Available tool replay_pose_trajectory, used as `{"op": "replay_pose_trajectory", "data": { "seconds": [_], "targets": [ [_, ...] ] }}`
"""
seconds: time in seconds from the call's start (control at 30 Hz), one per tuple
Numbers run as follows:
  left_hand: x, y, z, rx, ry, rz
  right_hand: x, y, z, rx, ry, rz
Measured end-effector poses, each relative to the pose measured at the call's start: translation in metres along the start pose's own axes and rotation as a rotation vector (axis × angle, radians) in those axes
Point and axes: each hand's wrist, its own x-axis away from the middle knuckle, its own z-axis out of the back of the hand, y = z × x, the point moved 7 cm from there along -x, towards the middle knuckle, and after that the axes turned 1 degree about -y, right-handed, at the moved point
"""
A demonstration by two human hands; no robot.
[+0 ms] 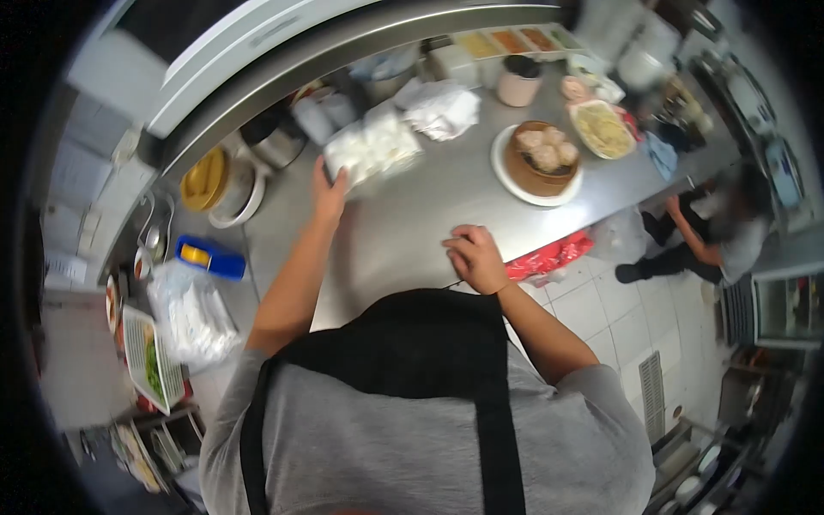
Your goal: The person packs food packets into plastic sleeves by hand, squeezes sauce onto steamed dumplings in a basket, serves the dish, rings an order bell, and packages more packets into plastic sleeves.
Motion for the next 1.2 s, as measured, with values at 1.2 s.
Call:
{"op": "replay_pose_trajectory", "data": {
  "seconds": [1.2],
  "targets": [
    [0.182, 0.142, -0.232, -0.369, 0.014, -0.175, -0.078, 0.323, 0.485, -0.097, 0.769, -0.244]
  ]
}}
